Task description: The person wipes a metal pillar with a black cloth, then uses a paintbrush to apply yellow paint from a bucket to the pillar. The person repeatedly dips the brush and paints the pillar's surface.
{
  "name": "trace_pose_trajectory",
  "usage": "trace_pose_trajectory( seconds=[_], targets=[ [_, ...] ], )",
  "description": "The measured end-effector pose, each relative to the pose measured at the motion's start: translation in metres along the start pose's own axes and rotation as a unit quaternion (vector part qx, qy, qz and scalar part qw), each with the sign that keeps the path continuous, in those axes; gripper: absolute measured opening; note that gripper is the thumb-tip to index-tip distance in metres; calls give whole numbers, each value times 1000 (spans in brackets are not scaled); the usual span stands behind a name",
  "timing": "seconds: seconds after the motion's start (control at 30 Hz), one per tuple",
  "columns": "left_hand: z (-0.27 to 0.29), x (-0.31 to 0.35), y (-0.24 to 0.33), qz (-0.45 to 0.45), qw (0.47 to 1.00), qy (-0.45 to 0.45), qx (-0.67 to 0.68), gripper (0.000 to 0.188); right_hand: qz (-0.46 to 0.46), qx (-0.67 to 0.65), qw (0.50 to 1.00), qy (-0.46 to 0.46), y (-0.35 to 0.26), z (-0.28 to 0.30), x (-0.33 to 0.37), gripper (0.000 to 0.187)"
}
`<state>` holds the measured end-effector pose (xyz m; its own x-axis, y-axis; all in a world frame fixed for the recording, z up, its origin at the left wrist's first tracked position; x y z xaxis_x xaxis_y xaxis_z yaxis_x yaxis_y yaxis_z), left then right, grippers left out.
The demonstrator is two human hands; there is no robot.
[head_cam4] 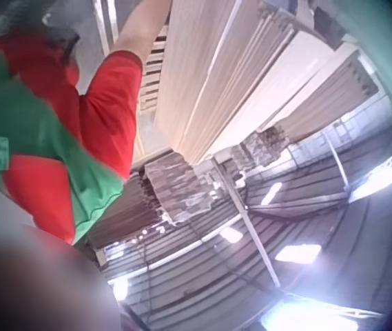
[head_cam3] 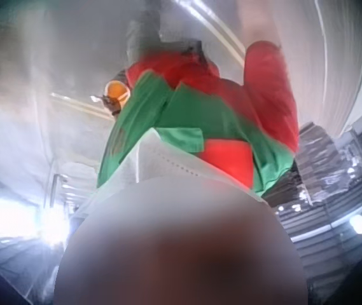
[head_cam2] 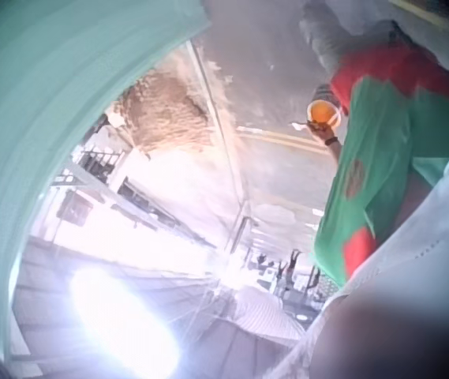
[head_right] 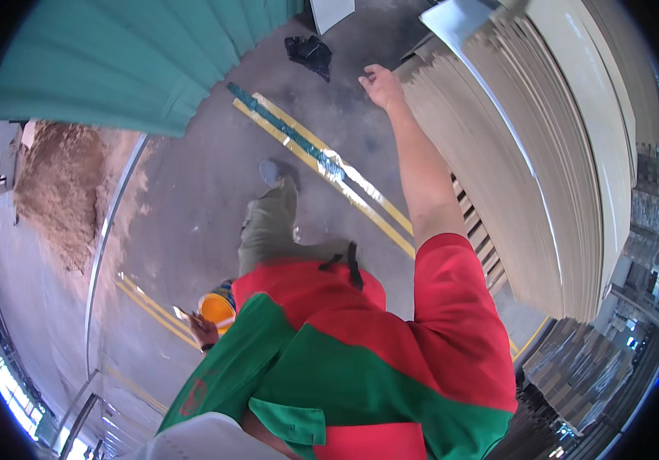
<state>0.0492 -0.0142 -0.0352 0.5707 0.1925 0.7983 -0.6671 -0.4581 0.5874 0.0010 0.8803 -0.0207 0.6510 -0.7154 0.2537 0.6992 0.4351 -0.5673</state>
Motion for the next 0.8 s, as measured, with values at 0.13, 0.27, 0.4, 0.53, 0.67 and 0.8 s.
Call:
trace_pose_trajectory(
  seconds=[0.13, 0.27, 0.4, 0.53, 0.67, 0.8],
  targets=[
    [-70, -13, -18, -6, 996, 66, 52, 27, -29, 141, 984, -104, 25, -85, -127, 42],
    [-141, 0, -33, -31, 986, 103, 127, 22, -64, 261, 937, -224, 77, -175, -231, 55],
    [-189, -1, -77, -132, 936, 268, 189, 25, -26, 300, 925, -231, 107, -266, -370, 63],
    [-223, -3, -114, -171, 932, 192, 255, 31, 2, 252, 955, -154, 110, -347, -493, 77],
    [-261, -4, -147, -138, 928, 274, 211, 33, -30, 213, 970, -112, 122, -431, -572, 83],
    [-260, -4, -142, -129, 899, 392, 147, 33, -59, 207, 959, -185, 112, -481, -558, 60]
  ],
)
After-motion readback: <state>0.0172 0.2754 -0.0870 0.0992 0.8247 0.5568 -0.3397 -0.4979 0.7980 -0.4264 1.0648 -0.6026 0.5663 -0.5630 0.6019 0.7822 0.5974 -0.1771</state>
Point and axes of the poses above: each hand's wrist, its own x-axis away from the middle knuckle, its own z-axis out of the back of the hand, y = z × x, the point moved 3 cm from there along -x, towards the middle knuckle
